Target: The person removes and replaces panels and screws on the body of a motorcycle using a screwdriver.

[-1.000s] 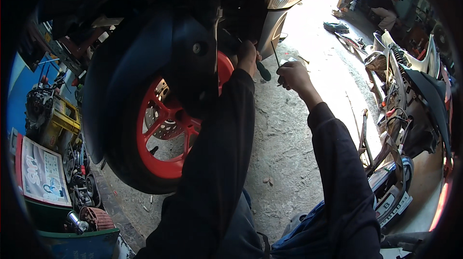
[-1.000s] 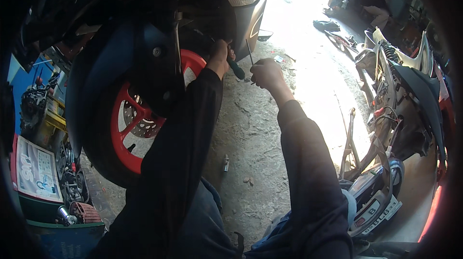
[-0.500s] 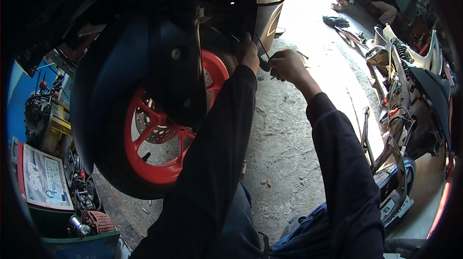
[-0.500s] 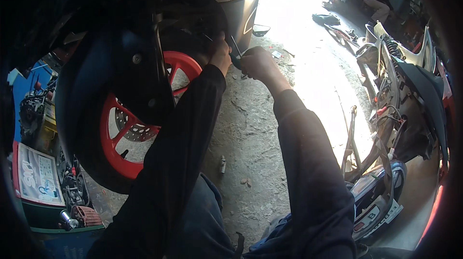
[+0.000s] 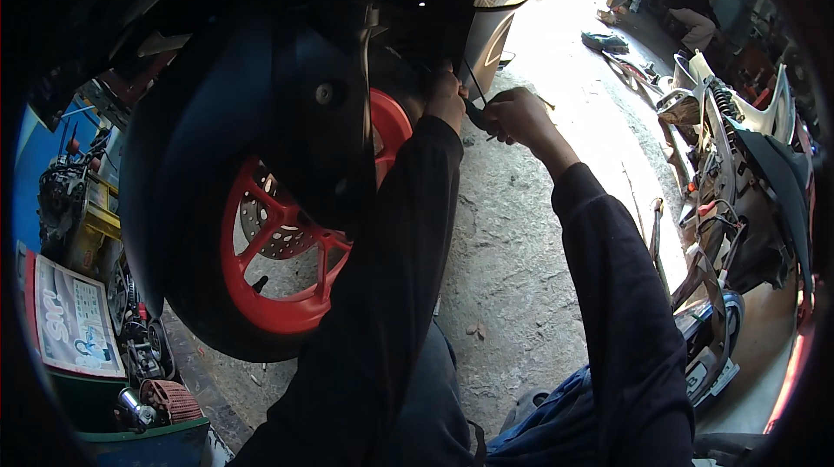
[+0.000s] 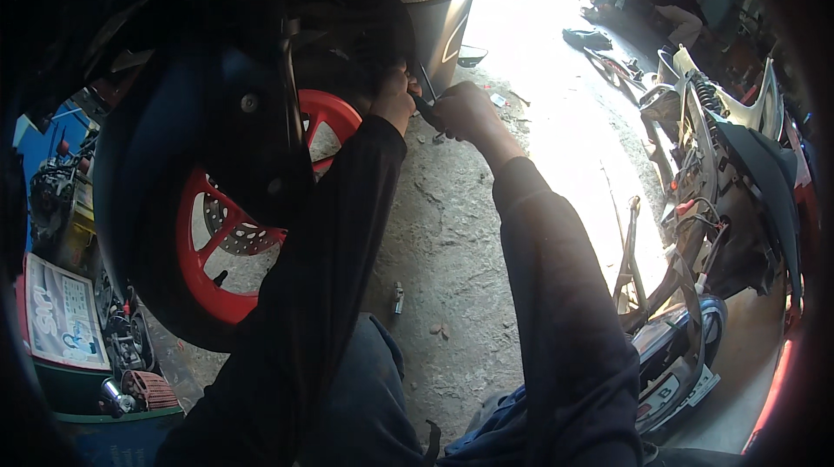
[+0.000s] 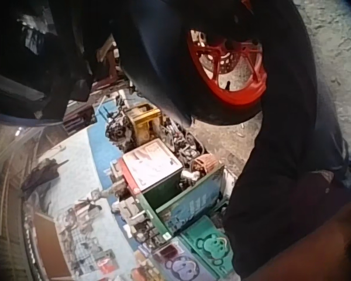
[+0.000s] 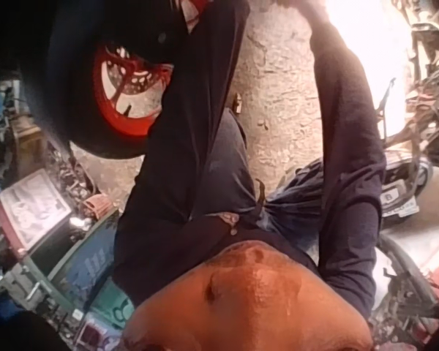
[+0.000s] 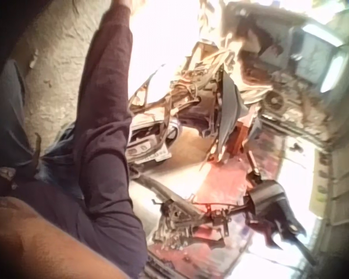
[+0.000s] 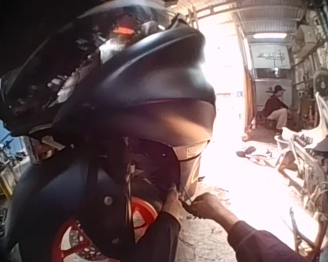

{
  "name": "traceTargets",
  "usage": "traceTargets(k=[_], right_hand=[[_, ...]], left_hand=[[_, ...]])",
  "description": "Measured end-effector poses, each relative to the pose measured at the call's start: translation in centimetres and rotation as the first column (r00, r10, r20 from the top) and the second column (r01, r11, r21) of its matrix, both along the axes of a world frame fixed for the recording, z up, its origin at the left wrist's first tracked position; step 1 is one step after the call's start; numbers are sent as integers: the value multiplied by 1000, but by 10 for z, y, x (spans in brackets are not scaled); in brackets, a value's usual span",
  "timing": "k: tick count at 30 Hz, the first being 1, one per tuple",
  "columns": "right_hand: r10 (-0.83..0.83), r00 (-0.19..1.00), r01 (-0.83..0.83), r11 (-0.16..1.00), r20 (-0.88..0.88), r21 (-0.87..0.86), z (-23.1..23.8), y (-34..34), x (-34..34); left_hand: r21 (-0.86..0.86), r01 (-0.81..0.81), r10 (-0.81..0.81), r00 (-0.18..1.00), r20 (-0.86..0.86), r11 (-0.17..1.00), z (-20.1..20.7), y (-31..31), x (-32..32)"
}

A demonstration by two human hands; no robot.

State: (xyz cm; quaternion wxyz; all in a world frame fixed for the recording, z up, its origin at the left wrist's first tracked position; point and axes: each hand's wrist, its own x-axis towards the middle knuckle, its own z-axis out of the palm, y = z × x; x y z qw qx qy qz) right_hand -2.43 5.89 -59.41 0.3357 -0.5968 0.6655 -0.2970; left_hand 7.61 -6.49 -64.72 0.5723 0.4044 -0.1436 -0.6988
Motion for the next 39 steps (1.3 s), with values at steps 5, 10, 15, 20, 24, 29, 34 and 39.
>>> traceTargets(k=[5,10,15,20,24,29,34,39], right_hand=[[-10,995,8,1000,98,11,1,4,4],[-104,993,108,990,52,-87,-24,4,-5],[-47,976,59,997,212,-51,-34,10,-1],[-99,980,97,995,172,18,-38,17,-15],[-83,981,64,991,174,114,-55,14,-14],[-44,993,30,991,110,131,-63,2,5],[-31,978,37,999,-204,24,-83,-19,10],[-105,994,107,992,-26,70,-90,-10,9]], left_hand=[[-119,85,-110,967,-228,989,-14,2,17],[-129,165,-195,940,-281,978,-21,28,15],[-140,403,-420,899,-123,904,-20,42,26],[-174,460,-460,887,40,871,-22,68,29],[-68,416,-415,910,29,907,-55,83,39],[-129,470,-458,882,110,873,-69,78,53],[-52,353,-339,923,182,934,-75,81,43],[-75,356,-316,893,320,931,-84,80,44]])
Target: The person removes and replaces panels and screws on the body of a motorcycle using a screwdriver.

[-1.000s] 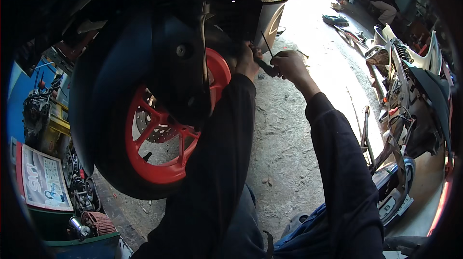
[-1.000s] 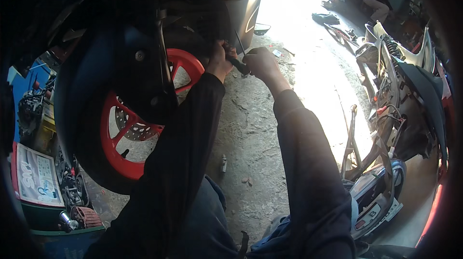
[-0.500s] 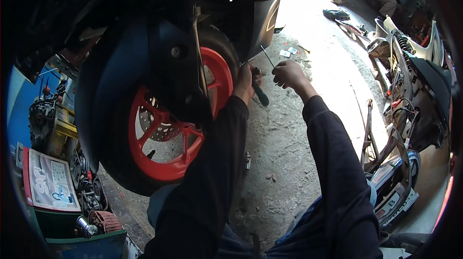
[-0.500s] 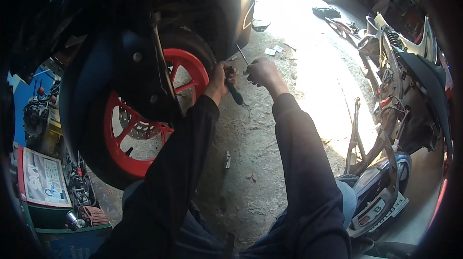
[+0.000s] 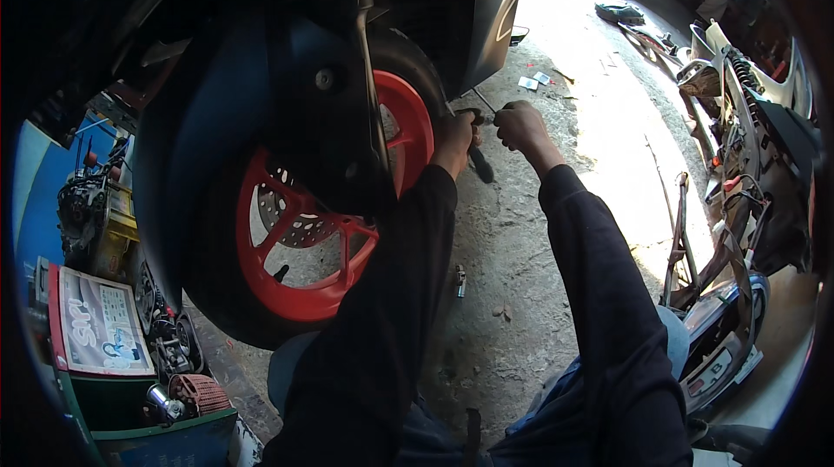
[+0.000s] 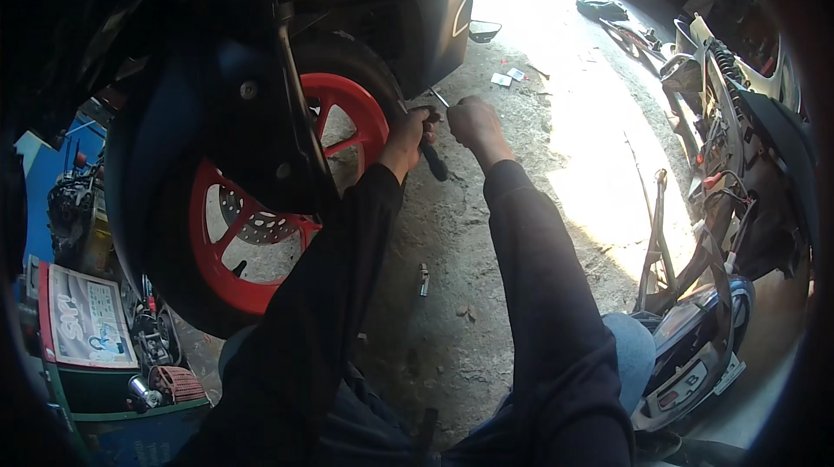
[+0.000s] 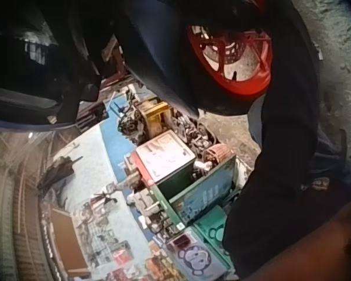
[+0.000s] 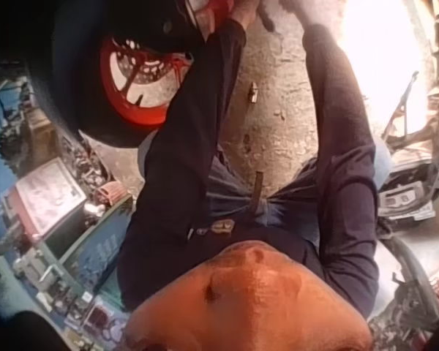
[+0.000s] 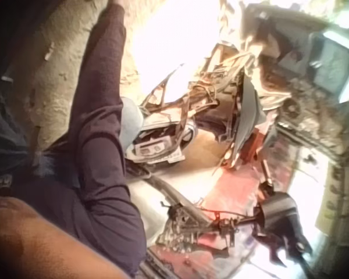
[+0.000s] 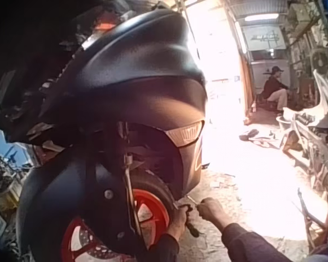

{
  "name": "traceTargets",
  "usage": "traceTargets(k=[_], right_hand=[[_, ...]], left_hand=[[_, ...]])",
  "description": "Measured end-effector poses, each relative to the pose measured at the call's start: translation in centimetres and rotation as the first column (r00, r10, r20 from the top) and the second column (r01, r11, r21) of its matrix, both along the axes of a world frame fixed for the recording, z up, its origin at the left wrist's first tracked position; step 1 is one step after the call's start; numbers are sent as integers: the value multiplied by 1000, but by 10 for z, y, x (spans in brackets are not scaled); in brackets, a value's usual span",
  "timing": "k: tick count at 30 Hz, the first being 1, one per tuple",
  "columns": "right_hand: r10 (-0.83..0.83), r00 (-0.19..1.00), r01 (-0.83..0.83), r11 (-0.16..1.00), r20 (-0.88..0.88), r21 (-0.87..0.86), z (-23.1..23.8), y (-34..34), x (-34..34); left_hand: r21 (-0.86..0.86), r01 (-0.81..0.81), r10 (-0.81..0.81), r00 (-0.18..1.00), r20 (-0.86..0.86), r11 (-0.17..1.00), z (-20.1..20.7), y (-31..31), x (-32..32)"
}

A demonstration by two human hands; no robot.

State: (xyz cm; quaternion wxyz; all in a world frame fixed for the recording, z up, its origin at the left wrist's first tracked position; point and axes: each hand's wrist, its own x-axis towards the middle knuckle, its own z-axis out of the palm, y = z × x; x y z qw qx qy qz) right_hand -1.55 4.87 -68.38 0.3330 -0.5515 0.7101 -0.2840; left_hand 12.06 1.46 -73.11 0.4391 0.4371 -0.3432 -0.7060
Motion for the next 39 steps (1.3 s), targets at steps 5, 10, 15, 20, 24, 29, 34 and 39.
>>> traceTargets(k=[5,10,15,20,24,29,34,39], right_hand=[[-74,803,67,997,591,33,-8,34,10],[45,830,15,995,556,-103,-6,52,9],[51,716,57,990,696,-132,0,71,19],[51,467,-123,992,883,8,-9,88,19],[32,600,-267,950,799,163,-13,100,10],[-42,728,-178,952,684,248,-36,104,-15],[-236,682,33,956,693,292,-41,92,2],[-116,707,35,991,698,129,-24,68,49]], left_hand=[[66,-26,33,995,-99,997,8,10,1],[9,50,-49,997,-61,999,17,13,-3],[4,-125,125,989,-83,992,29,15,-13],[-7,-94,94,990,108,996,43,12,-11],[-176,-193,247,894,375,965,65,8,1],[-594,-161,574,539,616,788,91,32,-11],[-409,436,245,385,890,801,118,34,-4],[-494,645,464,234,854,583,111,36,32]])
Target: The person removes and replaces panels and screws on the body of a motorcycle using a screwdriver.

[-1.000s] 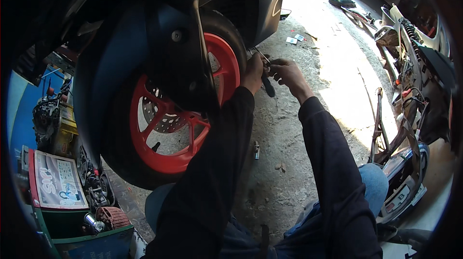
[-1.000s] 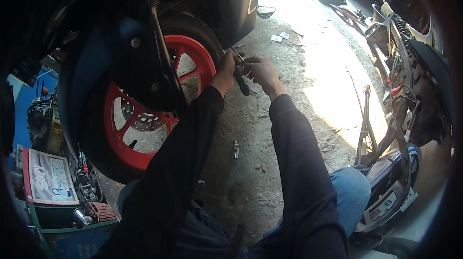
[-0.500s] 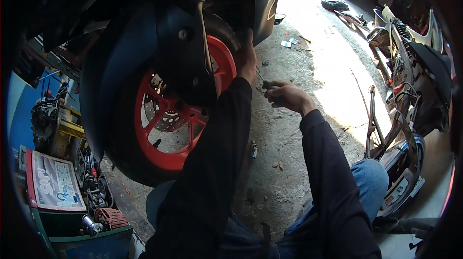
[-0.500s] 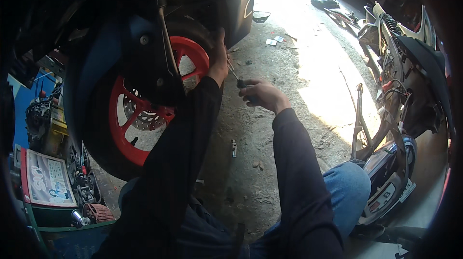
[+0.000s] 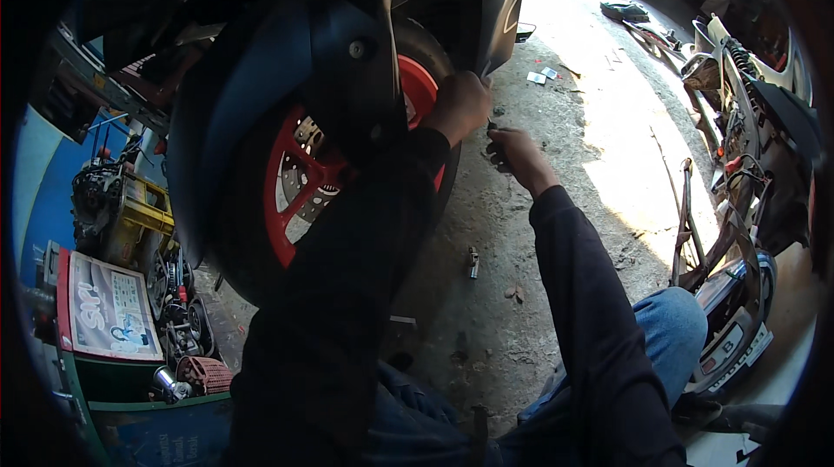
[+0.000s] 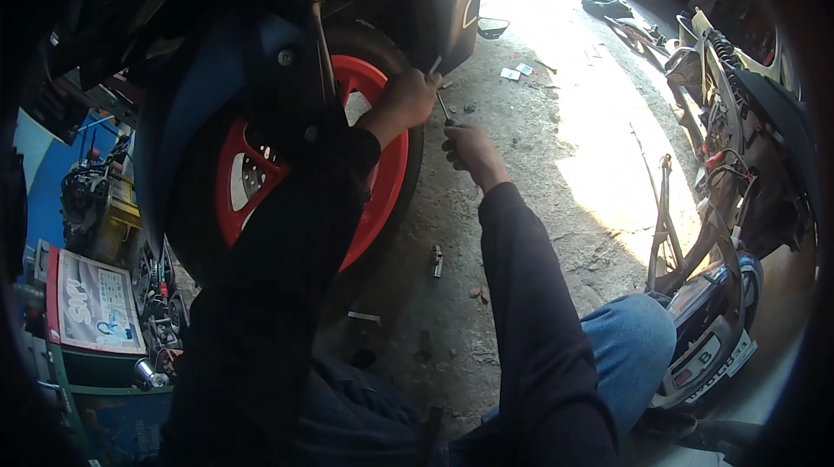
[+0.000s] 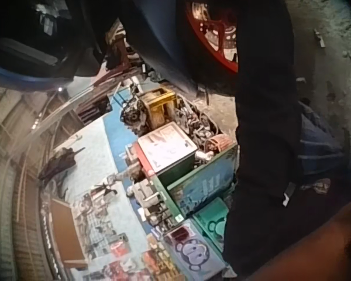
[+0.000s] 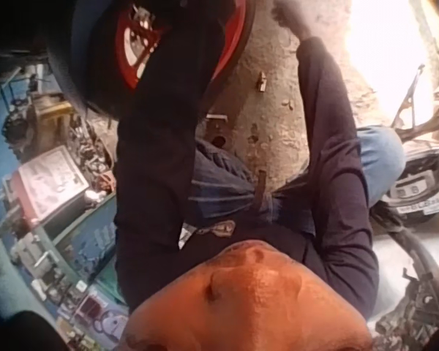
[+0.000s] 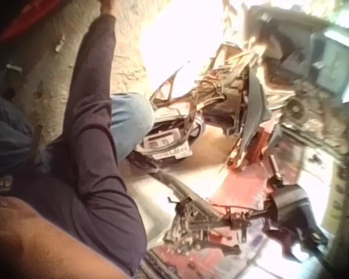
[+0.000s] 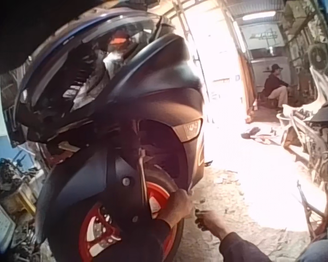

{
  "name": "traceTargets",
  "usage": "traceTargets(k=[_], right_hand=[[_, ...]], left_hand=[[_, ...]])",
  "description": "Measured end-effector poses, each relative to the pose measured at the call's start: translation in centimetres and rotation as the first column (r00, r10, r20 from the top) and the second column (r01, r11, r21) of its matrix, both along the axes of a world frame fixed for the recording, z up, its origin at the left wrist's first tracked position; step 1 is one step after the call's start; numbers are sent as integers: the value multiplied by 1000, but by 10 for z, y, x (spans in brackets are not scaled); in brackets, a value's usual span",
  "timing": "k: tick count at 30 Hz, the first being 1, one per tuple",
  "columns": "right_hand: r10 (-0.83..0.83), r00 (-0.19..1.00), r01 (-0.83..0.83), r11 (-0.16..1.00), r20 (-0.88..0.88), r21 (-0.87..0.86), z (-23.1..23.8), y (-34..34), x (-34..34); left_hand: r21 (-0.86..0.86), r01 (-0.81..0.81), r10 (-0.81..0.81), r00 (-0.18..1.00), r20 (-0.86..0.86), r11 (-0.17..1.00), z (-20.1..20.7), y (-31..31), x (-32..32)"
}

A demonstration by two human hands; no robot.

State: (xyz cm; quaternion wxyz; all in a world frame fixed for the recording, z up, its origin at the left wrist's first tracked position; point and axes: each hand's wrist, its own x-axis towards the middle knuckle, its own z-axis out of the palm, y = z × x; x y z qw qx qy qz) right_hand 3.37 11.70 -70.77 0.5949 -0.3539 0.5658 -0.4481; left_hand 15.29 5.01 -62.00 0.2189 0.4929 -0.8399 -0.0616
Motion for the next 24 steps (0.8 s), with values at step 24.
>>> traceTargets(k=[24], right_hand=[[-272,930,45,751,-246,-659,-68,-67,86]], left_hand=[[97,-466,476,857,-197,880,-71,2,0]])
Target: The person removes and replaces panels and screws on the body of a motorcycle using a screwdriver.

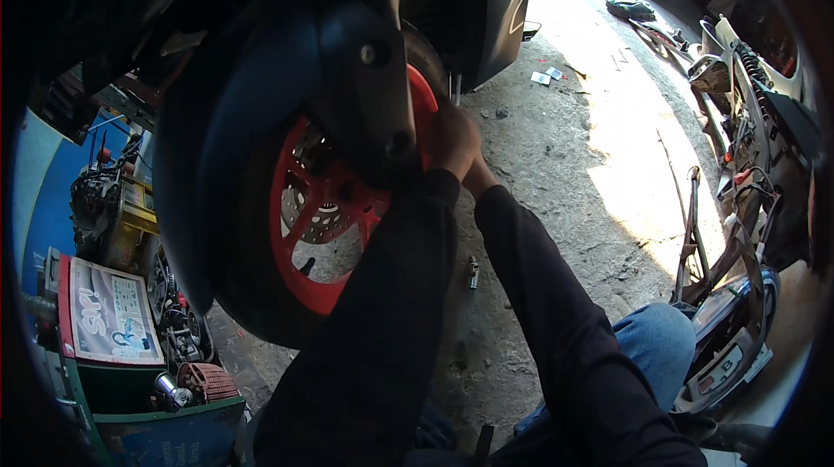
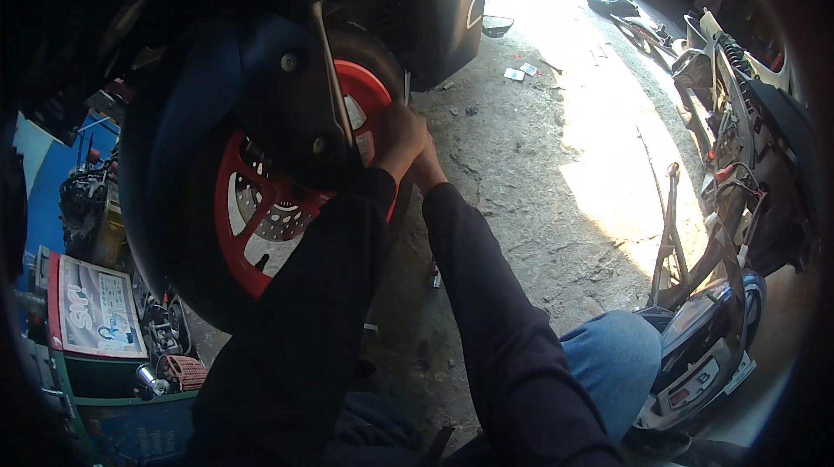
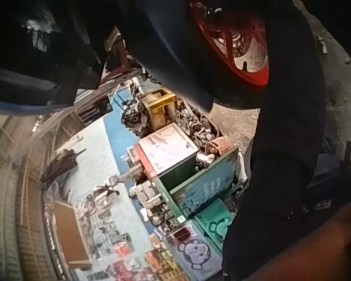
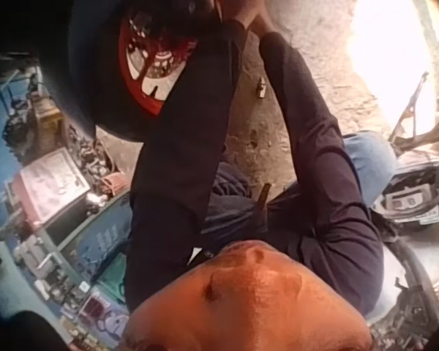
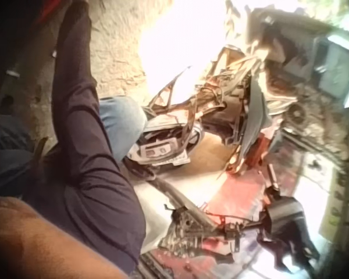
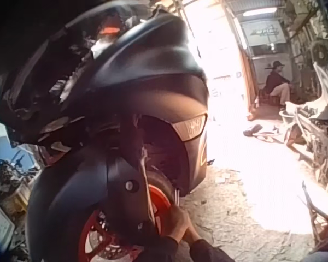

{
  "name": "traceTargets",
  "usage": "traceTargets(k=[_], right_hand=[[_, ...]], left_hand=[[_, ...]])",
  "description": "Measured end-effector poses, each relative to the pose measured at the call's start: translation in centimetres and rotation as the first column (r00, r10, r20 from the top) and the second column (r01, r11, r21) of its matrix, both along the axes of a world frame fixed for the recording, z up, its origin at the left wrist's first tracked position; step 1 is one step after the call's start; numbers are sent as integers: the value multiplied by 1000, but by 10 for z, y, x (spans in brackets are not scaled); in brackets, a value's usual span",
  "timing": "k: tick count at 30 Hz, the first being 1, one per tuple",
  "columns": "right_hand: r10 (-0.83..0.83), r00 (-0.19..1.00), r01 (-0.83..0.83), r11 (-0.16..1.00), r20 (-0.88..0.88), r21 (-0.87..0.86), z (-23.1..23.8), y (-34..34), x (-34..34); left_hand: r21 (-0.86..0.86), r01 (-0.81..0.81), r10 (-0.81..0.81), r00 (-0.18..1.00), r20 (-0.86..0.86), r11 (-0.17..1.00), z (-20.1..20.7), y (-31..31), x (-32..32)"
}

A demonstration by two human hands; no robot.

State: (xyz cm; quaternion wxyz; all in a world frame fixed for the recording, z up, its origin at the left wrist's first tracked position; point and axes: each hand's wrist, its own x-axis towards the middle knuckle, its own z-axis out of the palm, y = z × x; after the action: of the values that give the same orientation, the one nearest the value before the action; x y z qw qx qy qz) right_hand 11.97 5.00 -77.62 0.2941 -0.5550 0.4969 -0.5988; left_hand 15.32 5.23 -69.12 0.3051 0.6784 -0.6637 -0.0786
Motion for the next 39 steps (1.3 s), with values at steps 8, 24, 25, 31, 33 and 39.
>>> traceTargets(k=[8,24,25,31,33,39], right_hand=[[65,943,-121,980,327,155,-5,-20,-41],[17,864,-168,952,502,257,4,-21,-56],[13,865,-164,952,502,258,3,-22,-57],[23,866,-179,947,499,266,0,-29,-63],[14,907,-151,944,421,294,4,-28,-60],[48,879,-202,938,475,280,11,-27,-65]], left_hand=[[145,-45,54,997,-62,988,30,13,-44],[295,-98,149,977,-156,950,-9,-1,-31],[301,-96,145,979,-143,949,-9,-3,-31],[302,-84,133,980,-145,950,-9,-3,-32],[294,-95,141,980,-139,951,-9,-1,-30],[199,-94,131,975,-177,975,-7,1,-35]])
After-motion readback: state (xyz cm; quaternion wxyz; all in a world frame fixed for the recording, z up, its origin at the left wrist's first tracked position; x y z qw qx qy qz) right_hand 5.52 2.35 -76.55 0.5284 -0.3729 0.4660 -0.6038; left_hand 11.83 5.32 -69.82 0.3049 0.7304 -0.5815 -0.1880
